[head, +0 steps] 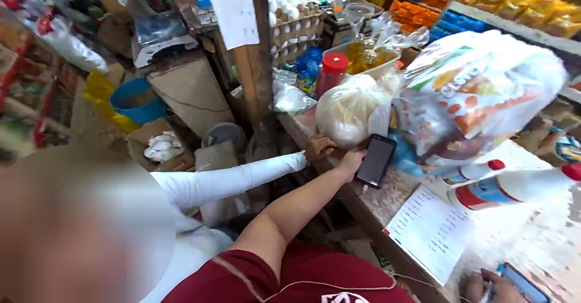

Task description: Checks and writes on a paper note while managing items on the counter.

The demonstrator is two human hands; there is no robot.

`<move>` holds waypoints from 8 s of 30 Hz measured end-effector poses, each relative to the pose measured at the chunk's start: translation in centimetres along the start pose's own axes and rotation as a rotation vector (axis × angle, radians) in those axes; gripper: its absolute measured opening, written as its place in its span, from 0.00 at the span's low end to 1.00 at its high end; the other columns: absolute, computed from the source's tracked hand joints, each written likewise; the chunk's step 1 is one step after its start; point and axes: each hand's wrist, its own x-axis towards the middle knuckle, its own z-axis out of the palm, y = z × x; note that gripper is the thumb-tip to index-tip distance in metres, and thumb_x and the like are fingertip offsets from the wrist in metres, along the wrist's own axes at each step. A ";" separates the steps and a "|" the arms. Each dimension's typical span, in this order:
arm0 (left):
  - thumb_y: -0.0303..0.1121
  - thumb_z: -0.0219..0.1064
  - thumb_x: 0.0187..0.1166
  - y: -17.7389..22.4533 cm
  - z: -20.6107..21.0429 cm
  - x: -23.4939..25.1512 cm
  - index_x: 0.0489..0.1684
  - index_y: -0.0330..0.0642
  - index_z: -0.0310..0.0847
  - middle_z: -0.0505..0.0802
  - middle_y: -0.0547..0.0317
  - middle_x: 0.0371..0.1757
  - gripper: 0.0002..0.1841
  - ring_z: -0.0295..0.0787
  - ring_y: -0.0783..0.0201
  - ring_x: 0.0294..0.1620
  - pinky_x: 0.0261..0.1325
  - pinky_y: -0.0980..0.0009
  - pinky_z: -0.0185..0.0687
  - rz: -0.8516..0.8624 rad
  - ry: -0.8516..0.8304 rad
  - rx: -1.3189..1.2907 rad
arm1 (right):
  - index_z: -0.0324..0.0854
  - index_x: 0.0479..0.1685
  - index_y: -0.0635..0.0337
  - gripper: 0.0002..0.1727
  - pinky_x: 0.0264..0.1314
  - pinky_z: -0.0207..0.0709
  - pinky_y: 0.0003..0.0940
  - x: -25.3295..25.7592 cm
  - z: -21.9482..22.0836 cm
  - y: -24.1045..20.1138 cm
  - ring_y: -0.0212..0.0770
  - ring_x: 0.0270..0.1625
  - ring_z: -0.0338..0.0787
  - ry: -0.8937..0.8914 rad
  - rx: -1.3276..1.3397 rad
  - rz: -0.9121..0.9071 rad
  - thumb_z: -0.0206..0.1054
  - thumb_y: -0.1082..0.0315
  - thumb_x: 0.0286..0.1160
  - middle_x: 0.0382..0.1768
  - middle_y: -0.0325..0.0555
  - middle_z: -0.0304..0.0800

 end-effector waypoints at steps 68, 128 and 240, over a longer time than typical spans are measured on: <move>0.47 0.36 0.96 0.0 -18.5 15.7 0.77 0.32 0.71 0.83 0.23 0.70 0.30 0.76 0.25 0.76 0.74 0.25 0.64 0.195 0.247 1.150 | 0.84 0.63 0.67 0.19 0.57 0.78 0.72 0.4 0.1 -1.2 0.73 0.61 0.88 0.032 -0.106 0.148 0.59 0.65 0.82 0.58 0.68 0.89; 0.38 0.49 0.90 1.0 -22.8 19.8 0.73 0.31 0.75 0.75 0.20 0.77 0.23 0.63 0.16 0.80 0.70 0.16 0.55 0.230 0.113 1.355 | 0.81 0.37 0.52 0.12 0.37 0.86 0.22 1.9 2.4 -7.3 0.24 0.27 0.87 0.184 0.955 0.360 0.54 0.67 0.89 0.25 0.26 0.89; 0.34 0.45 0.93 -1.0 -21.6 18.8 0.74 0.20 0.70 0.82 0.19 0.69 0.24 0.79 0.30 0.72 0.74 0.35 0.69 -0.003 0.183 1.242 | 0.72 0.11 0.53 0.19 0.17 0.61 0.15 1.6 2.2 -8.6 0.18 0.13 0.67 0.143 0.672 0.392 0.73 0.74 0.68 0.10 0.28 0.72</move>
